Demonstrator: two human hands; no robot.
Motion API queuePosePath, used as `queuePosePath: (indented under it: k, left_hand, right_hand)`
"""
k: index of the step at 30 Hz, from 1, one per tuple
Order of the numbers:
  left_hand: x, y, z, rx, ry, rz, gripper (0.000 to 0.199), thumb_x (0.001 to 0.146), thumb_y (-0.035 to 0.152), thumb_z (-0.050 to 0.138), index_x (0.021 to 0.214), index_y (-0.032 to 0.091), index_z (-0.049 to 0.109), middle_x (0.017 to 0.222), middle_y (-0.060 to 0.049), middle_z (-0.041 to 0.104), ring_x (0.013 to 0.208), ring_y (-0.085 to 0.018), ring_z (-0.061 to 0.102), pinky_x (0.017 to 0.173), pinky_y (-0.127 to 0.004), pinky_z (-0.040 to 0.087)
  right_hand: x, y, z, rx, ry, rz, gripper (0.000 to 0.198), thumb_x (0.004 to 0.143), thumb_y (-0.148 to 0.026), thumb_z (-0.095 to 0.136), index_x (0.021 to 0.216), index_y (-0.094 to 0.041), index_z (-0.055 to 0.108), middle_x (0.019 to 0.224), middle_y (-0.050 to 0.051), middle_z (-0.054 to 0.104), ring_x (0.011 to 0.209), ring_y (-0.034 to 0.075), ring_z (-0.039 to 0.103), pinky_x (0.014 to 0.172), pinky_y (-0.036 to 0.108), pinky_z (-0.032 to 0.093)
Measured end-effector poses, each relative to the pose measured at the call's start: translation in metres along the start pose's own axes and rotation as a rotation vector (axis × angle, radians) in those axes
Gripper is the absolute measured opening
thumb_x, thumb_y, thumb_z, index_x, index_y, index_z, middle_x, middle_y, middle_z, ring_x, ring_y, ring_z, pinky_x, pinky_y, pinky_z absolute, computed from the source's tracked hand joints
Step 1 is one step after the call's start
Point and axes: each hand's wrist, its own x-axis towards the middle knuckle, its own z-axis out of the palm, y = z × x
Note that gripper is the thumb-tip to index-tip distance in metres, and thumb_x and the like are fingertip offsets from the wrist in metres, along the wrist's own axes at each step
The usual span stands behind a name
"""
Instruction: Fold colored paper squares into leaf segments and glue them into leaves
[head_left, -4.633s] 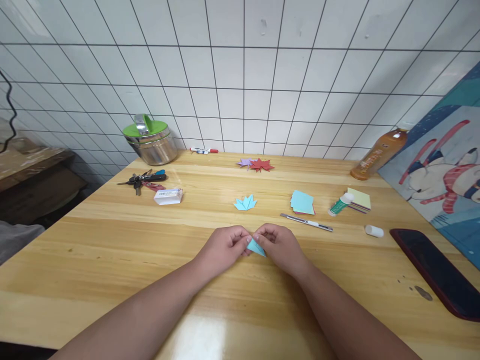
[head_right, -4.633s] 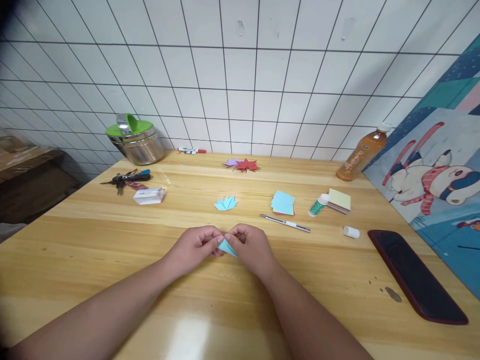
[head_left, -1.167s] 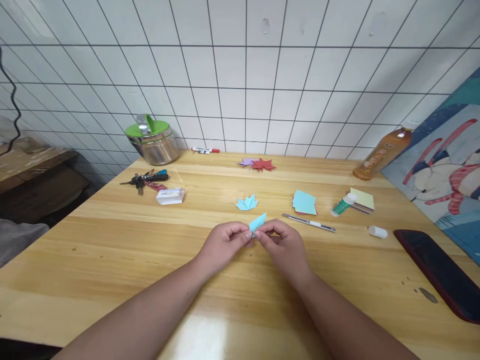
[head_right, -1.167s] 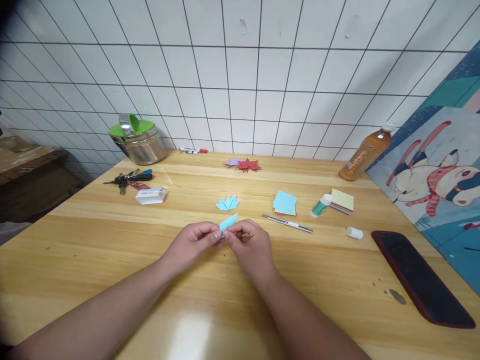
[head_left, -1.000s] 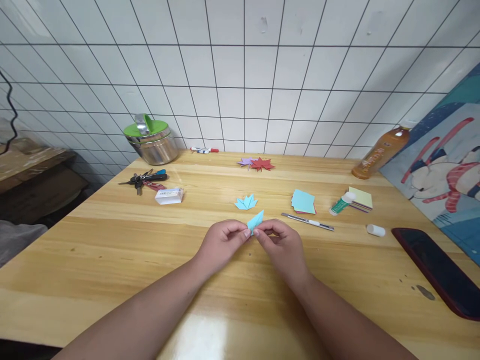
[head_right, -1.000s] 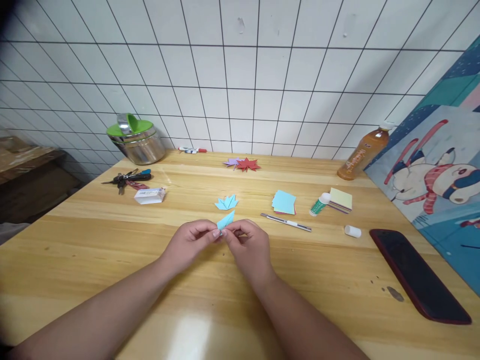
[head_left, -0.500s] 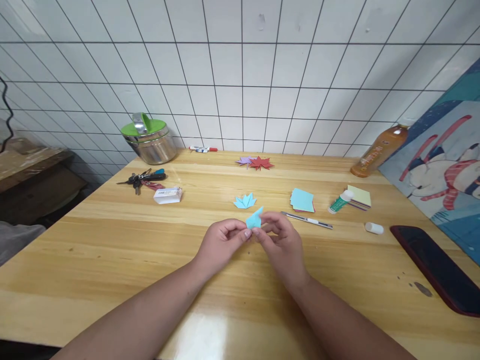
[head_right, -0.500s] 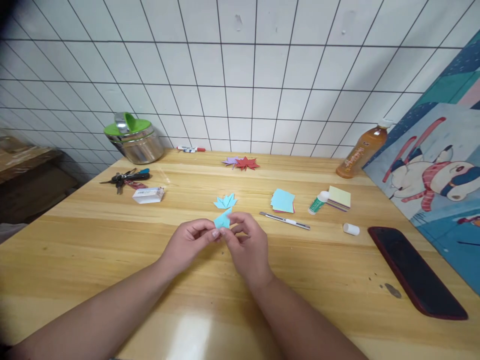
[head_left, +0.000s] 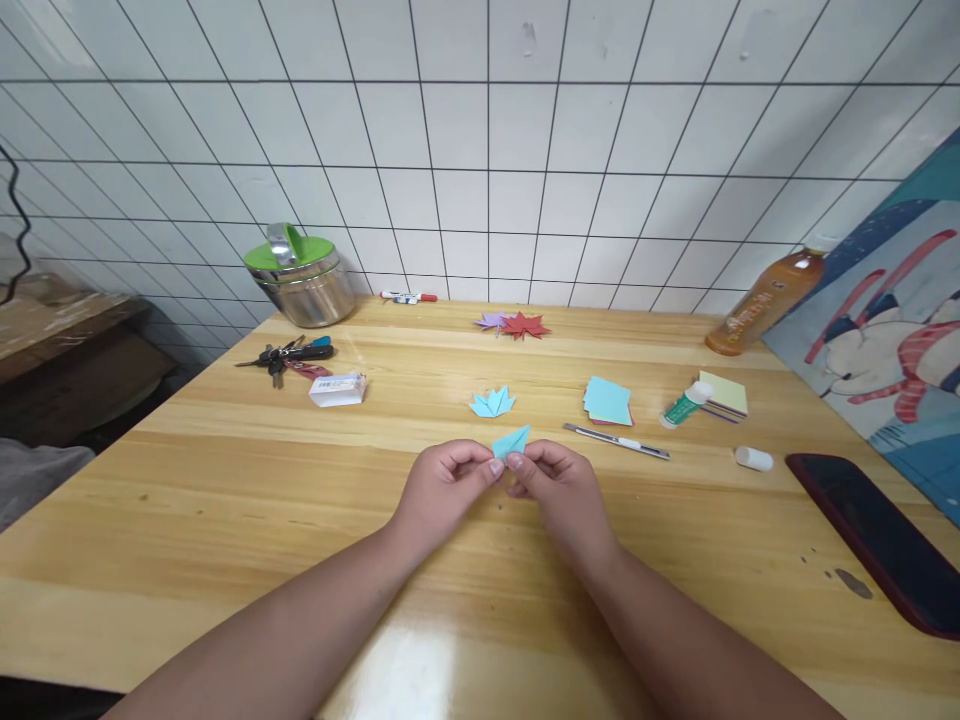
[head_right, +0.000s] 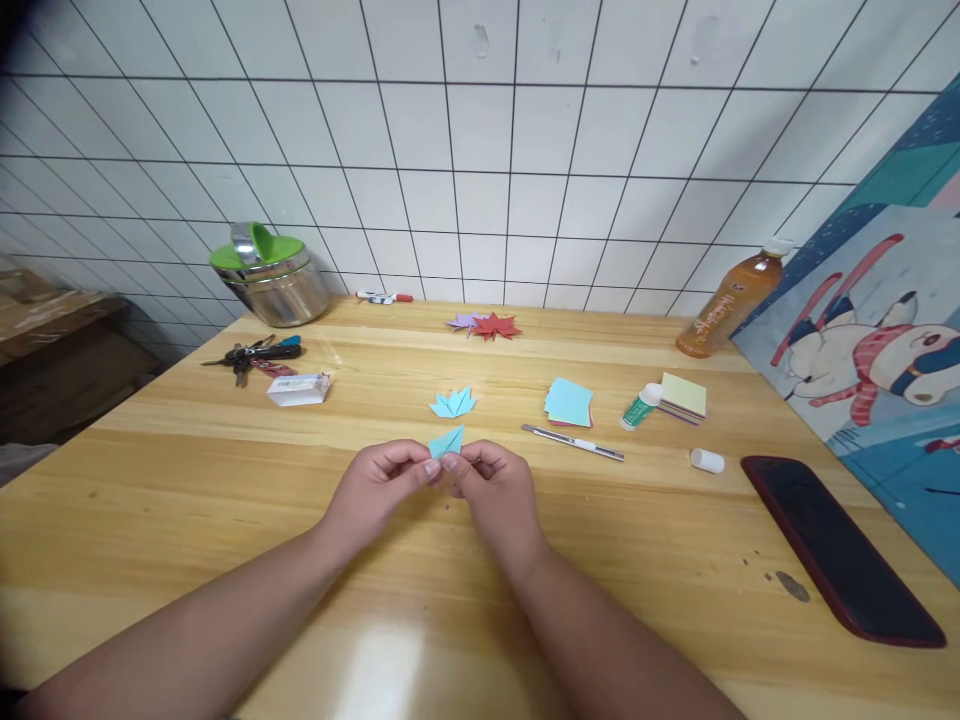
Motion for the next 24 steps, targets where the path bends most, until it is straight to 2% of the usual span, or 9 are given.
queuePosePath:
  k: [4, 11, 19, 21, 24]
  left_hand:
    - [0.0011, -0.0005, 0.0, -0.074, -0.044, -0.011, 0.018, 0.071, 0.033, 0.065, 0.066, 0.016, 0.066, 0.065, -0.003, 0.066, 0.066, -0.016, 0.06, 0.067, -0.026, 0.045]
    - [0.0011, -0.0006, 0.0023, 0.046, 0.02, 0.017, 0.018, 0.07, 0.033, 0.065, 0.066, 0.015, 0.066, 0.065, -0.003, 0.065, 0.065, -0.016, 0.057, 0.064, -0.025, 0.044]
    - [0.0025, 0.0032, 0.0026, -0.13, -0.066, -0.039, 0.018, 0.07, 0.032, 0.066, 0.065, 0.015, 0.066, 0.064, -0.003, 0.065, 0.064, -0.016, 0.06, 0.066, -0.026, 0.046]
    - [0.0035, 0.0011, 0.0009, -0.126, -0.057, -0.037, 0.018, 0.07, 0.032, 0.066, 0.065, 0.015, 0.066, 0.064, -0.003, 0.065, 0.064, -0.016, 0.06, 0.066, -0.026, 0.046]
    - [0.0056, -0.0035, -0.0039, -0.073, -0.023, -0.013, 0.018, 0.072, 0.032, 0.065, 0.068, 0.015, 0.066, 0.065, -0.003, 0.066, 0.065, -0.016, 0.059, 0.066, -0.026, 0.045]
  right_hand:
    - [0.0003, -0.0003, -0.0002, 0.011, -0.007, -0.013, 0.021, 0.069, -0.039, 0.066, 0.069, -0.018, 0.064, 0.062, 0.0, 0.064, 0.056, 0.012, 0.057, 0.059, 0.026, 0.05]
    - [0.001, -0.0001, -0.0013, 0.025, 0.009, 0.022, 0.023, 0.065, -0.038, 0.07, 0.065, -0.017, 0.06, 0.061, 0.0, 0.064, 0.055, 0.011, 0.056, 0.057, 0.024, 0.049]
    - [0.0017, 0.0029, 0.0018, -0.006, 0.059, -0.027, 0.028, 0.069, -0.04, 0.066, 0.057, -0.016, 0.057, 0.052, -0.001, 0.059, 0.049, 0.01, 0.051, 0.053, 0.023, 0.045]
    - [0.0019, 0.0029, 0.0015, 0.015, 0.029, 0.003, 0.027, 0.07, -0.041, 0.065, 0.061, -0.016, 0.059, 0.056, 0.001, 0.061, 0.051, 0.01, 0.053, 0.054, 0.024, 0.047]
    - [0.002, 0.0018, -0.0002, 0.037, -0.025, 0.08, 0.027, 0.065, -0.041, 0.069, 0.078, -0.018, 0.064, 0.065, 0.0, 0.064, 0.058, 0.012, 0.058, 0.058, 0.027, 0.051]
